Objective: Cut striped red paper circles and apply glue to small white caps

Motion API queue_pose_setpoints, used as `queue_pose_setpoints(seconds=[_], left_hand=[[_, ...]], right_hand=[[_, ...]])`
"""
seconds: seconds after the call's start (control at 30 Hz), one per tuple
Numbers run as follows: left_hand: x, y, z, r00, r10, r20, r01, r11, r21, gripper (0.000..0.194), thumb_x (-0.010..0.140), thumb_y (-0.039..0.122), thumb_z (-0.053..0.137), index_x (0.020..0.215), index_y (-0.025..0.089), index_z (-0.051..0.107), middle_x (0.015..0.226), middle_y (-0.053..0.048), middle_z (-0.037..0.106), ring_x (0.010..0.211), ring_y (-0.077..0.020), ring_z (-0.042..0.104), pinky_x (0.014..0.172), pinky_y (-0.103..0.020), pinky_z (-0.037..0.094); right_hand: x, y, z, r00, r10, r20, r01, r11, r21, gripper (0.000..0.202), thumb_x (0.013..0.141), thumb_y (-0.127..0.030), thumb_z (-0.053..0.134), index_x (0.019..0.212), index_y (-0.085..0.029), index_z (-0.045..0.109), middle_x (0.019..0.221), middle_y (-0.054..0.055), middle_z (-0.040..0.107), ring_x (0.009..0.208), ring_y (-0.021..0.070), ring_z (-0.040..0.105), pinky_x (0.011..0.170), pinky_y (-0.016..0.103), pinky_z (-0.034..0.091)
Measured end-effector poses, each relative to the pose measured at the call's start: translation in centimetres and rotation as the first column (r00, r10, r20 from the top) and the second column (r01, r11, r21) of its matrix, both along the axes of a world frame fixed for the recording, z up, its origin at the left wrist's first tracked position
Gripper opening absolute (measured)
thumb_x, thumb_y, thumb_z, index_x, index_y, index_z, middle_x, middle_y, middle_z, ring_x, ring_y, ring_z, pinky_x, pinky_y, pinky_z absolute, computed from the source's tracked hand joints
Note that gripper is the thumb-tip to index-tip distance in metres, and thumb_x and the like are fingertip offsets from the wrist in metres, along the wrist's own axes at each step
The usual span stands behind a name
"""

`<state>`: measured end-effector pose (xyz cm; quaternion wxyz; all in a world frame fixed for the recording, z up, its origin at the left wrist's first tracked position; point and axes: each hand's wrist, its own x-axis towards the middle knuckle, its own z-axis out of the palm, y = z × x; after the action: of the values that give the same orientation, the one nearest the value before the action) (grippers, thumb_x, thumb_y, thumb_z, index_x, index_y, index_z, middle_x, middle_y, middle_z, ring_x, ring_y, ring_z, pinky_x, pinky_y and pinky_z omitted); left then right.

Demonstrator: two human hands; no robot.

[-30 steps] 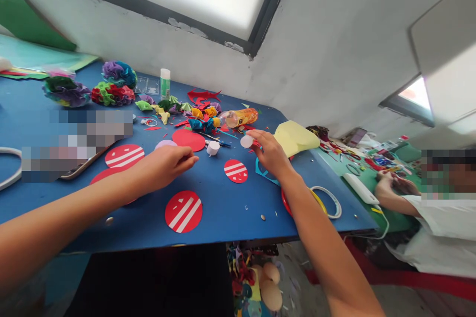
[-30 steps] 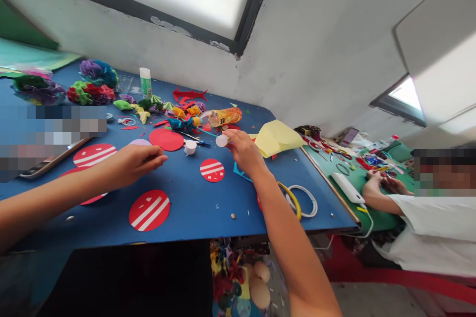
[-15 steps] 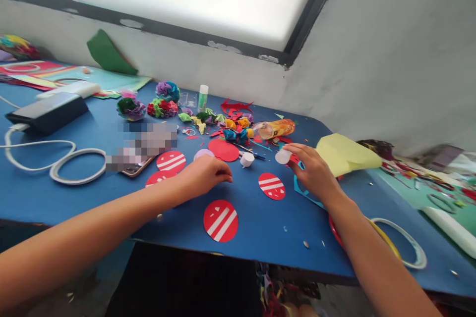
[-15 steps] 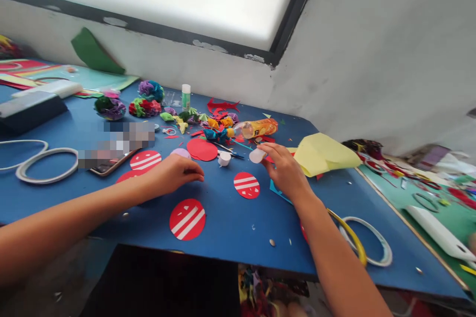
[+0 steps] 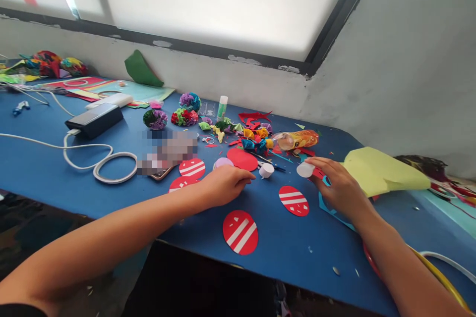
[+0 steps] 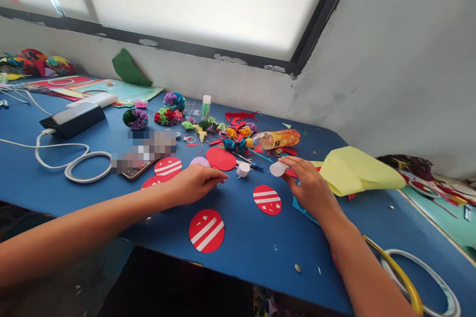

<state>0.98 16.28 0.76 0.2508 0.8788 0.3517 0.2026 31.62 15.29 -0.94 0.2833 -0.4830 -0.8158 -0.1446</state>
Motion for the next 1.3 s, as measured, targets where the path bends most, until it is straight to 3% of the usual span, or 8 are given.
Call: queue_pose_setpoints(seconds=[0.13,0.27,0.33,0.5,0.67,0.8,0.97,1.3], left_hand=[[0.0,-0.1,0.1,1.000,0.008,0.001,-0.008,1.000,0.012,0.038,0.087,0.013,0.039,0.122,0.015,0.054,0.101,-0.008,0.070,0.090,-0.0199,0.066,0.077,-0.031,0.051],[-0.1,-0.1,0.0,1.000,0.015,0.009,-0.016,0.999,0.046,0.043,0.084,0.007,0.039,0.123,0.018,0.054,0.125,-0.008,0.059,0.112,-0.0218,0.056,0.087,-0.032,0.048],[-0.1,-0.1,0.0,1.000,0.020,0.015,-0.021,0.999,0.048,0.039,0.085,0.009,0.040,0.120,0.018,0.057,0.126,-0.008,0.059,0.114,-0.0224,0.055,0.088,-0.032,0.047],[0.0,0.0,0.3,1.000,-0.010,0.009,0.010,1.000,-0.014,0.019,0.085,0.026,0.056,0.092,0.017,0.071,0.087,-0.005,0.074,0.079,-0.0172,0.067,0.072,-0.024,0.049],[0.1,0.0,0.7,1.000,-0.006,0.016,0.007,0.998,-0.063,0.027,0.081,0.035,0.060,0.070,0.013,0.071,0.064,-0.005,0.071,0.057,-0.0144,0.062,0.053,-0.022,0.043],[0.1,0.2,0.3,0.998,-0.010,0.060,0.016,0.994,-0.109,0.021,0.085,0.023,0.052,0.085,0.014,0.071,0.078,-0.004,0.073,0.067,-0.0138,0.066,0.061,-0.020,0.047],[0.0,0.3,-0.4,0.993,-0.021,0.113,0.038,0.987,-0.154,0.028,0.085,0.018,0.048,0.108,0.014,0.064,0.094,-0.007,0.073,0.085,-0.0164,0.067,0.074,-0.023,0.051],[0.4,0.1,-0.4,0.966,-0.017,0.256,0.098,0.947,-0.306,0.034,0.082,0.019,0.050,0.113,0.010,0.059,0.096,-0.012,0.072,0.088,-0.0179,0.067,0.075,-0.027,0.053]], right_hand=[[0.0,0.1,0.0,1.000,-0.004,-0.003,0.004,1.000,-0.005,0.031,0.088,-0.026,0.044,0.117,-0.024,0.054,0.109,0.011,0.062,0.102,0.0274,0.059,0.087,0.045,0.047],[-0.1,0.1,0.0,1.000,-0.009,-0.012,0.009,1.000,-0.015,0.031,0.087,-0.025,0.044,0.117,-0.025,0.054,0.110,0.010,0.062,0.103,0.0273,0.058,0.088,0.046,0.046],[-0.1,0.1,-0.1,1.000,-0.006,-0.013,0.005,1.000,-0.015,0.030,0.088,-0.026,0.045,0.116,-0.023,0.053,0.110,0.012,0.062,0.103,0.0274,0.058,0.088,0.045,0.046],[-0.2,0.1,-0.1,1.000,-0.011,-0.017,0.011,1.000,-0.005,0.029,0.088,-0.027,0.046,0.115,-0.021,0.054,0.109,0.011,0.062,0.103,0.0267,0.057,0.089,0.045,0.047],[-0.1,0.1,-0.1,1.000,-0.022,-0.021,0.023,1.000,0.007,0.029,0.087,-0.027,0.047,0.115,-0.021,0.053,0.109,0.010,0.062,0.103,0.0264,0.057,0.088,0.044,0.048],[0.1,0.2,-0.1,1.000,-0.011,-0.021,0.011,1.000,0.014,0.028,0.087,-0.026,0.048,0.114,-0.021,0.054,0.108,0.011,0.063,0.102,0.0270,0.058,0.087,0.045,0.049],[-0.1,0.2,0.0,1.000,0.001,-0.029,-0.001,1.000,0.016,0.028,0.087,-0.023,0.048,0.114,-0.021,0.053,0.107,0.012,0.063,0.102,0.0276,0.058,0.086,0.046,0.049],[-0.3,0.2,0.0,0.998,0.013,-0.055,-0.012,1.000,0.011,0.028,0.087,-0.025,0.049,0.114,-0.021,0.054,0.107,0.012,0.063,0.101,0.0278,0.058,0.087,0.047,0.048]])
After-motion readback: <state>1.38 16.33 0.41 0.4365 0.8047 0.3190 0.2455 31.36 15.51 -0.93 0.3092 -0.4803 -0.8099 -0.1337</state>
